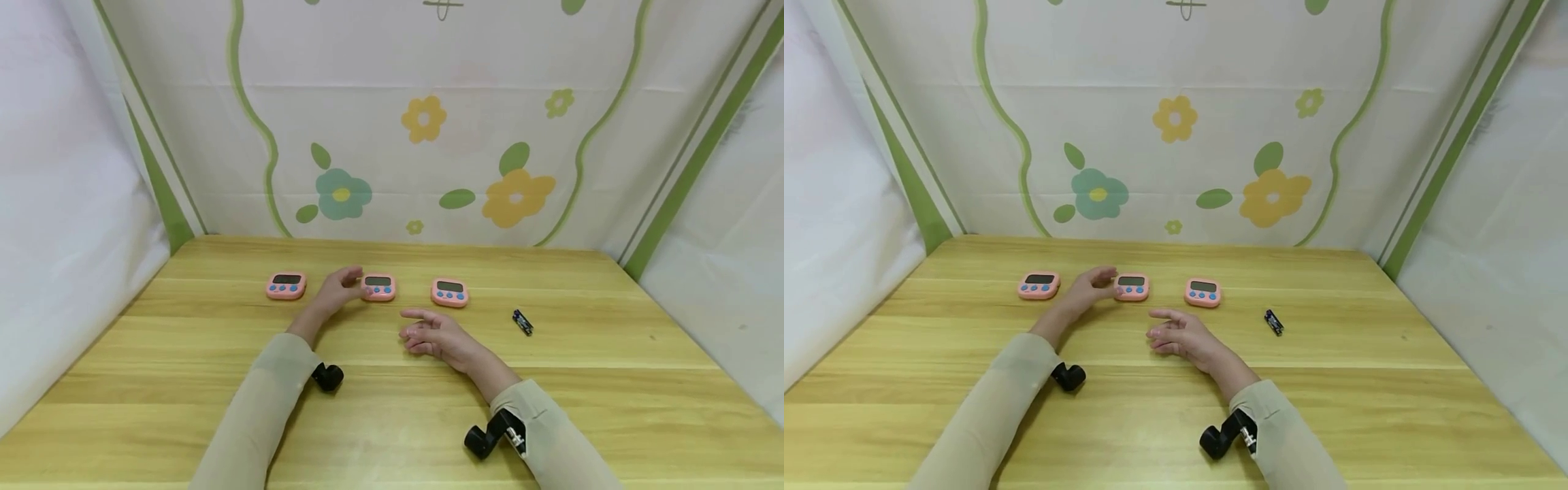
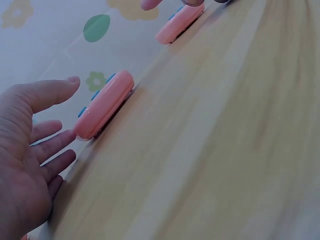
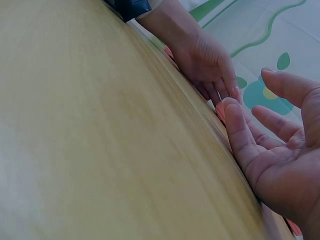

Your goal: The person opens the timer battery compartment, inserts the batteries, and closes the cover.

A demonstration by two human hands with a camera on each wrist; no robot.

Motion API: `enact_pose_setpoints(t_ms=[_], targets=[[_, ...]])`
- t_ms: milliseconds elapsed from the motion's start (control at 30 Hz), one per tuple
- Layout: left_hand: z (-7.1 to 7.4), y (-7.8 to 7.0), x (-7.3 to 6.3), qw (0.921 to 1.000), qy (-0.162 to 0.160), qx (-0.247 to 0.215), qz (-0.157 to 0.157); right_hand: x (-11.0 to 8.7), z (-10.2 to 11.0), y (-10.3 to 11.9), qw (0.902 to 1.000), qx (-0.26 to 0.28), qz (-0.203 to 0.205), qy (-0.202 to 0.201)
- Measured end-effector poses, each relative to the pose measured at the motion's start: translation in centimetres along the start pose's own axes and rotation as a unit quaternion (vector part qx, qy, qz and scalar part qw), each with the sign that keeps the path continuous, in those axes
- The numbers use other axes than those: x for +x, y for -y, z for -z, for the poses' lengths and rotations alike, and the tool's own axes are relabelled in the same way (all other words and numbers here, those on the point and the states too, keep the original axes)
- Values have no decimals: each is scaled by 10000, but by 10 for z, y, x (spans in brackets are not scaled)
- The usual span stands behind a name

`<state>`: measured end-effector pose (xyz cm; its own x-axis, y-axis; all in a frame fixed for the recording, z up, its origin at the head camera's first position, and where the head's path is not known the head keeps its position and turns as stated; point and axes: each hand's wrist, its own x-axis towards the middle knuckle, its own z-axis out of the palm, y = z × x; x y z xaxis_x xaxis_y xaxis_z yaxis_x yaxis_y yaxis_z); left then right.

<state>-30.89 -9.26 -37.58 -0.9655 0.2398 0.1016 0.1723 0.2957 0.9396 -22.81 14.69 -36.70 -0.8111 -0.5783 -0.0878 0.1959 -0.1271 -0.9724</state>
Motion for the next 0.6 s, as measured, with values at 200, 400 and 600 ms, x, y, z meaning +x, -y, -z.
enact_pose_setpoints(t_ms=[200, 400, 600], targets=[[-5, -4, 0, 9997, 71, 208, 112, 0, 0, 1, 10000, -15, -9, 13], [-7, 1, 4, 9980, 74, 594, 198, 0, 0, 1, 10000, 36, -46, -13], [-8, 1, 5, 9937, 90, 1084, 268, 0, 0, 0, 10000, 42, -50, -61]])
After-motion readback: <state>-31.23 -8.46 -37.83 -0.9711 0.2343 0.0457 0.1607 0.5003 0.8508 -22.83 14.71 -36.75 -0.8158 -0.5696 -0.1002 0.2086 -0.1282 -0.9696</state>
